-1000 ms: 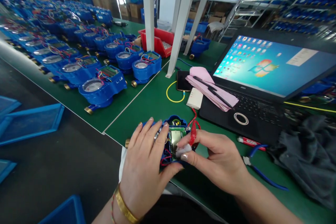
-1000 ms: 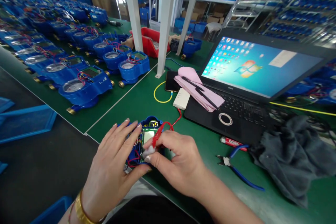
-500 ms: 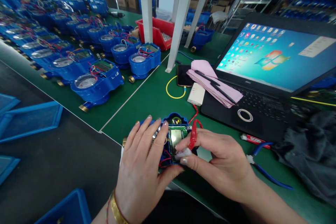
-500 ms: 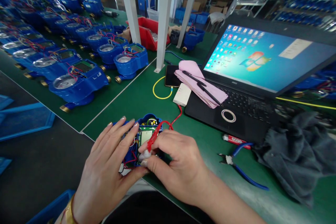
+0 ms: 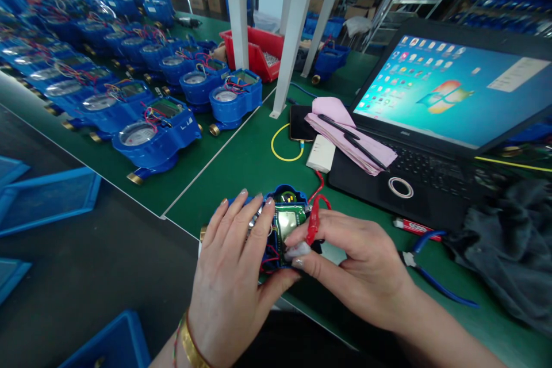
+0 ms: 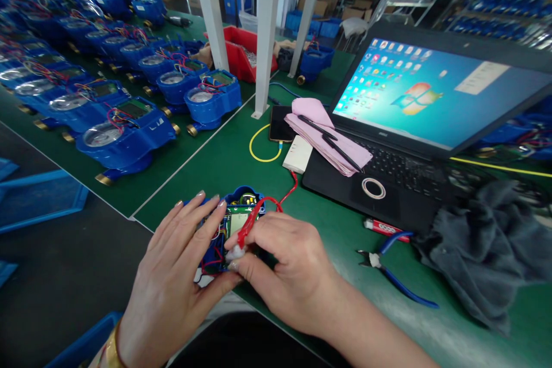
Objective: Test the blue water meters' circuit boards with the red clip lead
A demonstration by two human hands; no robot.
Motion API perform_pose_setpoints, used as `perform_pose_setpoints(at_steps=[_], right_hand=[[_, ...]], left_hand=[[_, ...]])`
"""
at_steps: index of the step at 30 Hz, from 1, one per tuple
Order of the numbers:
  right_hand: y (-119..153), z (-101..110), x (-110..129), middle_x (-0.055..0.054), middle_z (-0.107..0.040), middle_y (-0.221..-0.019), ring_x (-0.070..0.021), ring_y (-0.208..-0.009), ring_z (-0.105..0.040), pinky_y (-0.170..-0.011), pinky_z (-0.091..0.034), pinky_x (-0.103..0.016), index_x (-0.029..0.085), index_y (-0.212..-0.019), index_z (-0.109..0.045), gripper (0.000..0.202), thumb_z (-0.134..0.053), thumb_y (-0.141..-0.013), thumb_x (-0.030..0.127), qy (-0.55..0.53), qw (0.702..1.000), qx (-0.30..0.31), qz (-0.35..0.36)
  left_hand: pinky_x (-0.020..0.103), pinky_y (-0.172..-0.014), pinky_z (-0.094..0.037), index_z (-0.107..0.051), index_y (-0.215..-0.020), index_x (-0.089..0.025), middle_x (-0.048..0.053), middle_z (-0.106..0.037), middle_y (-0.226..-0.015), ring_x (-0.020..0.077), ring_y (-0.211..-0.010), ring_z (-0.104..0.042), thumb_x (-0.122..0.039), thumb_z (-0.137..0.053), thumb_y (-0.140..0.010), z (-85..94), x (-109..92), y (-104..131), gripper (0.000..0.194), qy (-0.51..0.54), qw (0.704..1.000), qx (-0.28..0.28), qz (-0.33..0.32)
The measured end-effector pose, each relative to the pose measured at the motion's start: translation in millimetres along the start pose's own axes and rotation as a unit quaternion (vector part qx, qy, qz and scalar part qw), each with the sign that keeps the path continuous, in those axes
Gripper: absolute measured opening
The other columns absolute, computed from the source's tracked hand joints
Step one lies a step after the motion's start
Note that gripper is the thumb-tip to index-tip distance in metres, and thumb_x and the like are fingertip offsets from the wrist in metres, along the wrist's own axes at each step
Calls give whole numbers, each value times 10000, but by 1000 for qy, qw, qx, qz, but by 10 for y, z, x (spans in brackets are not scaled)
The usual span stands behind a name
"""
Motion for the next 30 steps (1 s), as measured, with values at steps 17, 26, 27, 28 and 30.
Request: perform_pose_setpoints(at_steps=[17,26,27,28,30], right_hand=[[-4,-59,-26,10,-644,-728,-92,-670,-564,-634,-439,-215,151,-850,-607,53,-608,-825,105,2,999,3,35],[-22,-73,-16,12,-566,-679,-96,-647,-489,-615,-387,-230,146,-784,-573,79,-550,-854,118,-19,999,18,35],[-19,-72,-16,11,-564,-675,-99,-643,-486,-615,-385,-234,148,-781,-572,86,-544,-857,122,-20,999,19,34],[-17,-72,-17,10,-563,-672,-101,-641,-485,-614,-384,-238,149,-777,-572,91,-539,-859,124,-21,999,21,32],[-17,-73,-22,9,-563,-670,-104,-639,-481,-618,-383,-243,151,-769,-569,99,-535,-859,126,-24,999,25,29]], left_hand=[[490,-1065,-323,-411,-1339,-104,113,-497,-1349,273,-1296,-396,-423,-544,-868,-9,12,-1,584,-23,1000,-6,-4],[502,-1011,-364,-429,-1318,-81,131,-518,-1320,299,-1260,-423,-400,-522,-868,-7,24,-9,559,-54,997,-27,-37],[503,-1011,-362,-430,-1316,-79,134,-517,-1320,301,-1260,-422,-401,-525,-865,-8,28,-10,562,-55,997,-25,-38],[503,-1016,-353,-430,-1316,-77,136,-512,-1325,302,-1264,-417,-401,-529,-862,-10,33,-11,566,-55,997,-23,-39],[492,-1036,-321,-432,-1315,-69,140,-500,-1335,300,-1276,-401,-396,-536,-859,-13,40,-10,570,-53,998,-22,-39]])
Point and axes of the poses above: each hand's wrist, its own y-axis away from the middle knuckle, its own z-axis out of the back of the hand, x = y × z, the point moved 4 cm from there along -y, towards the middle knuckle
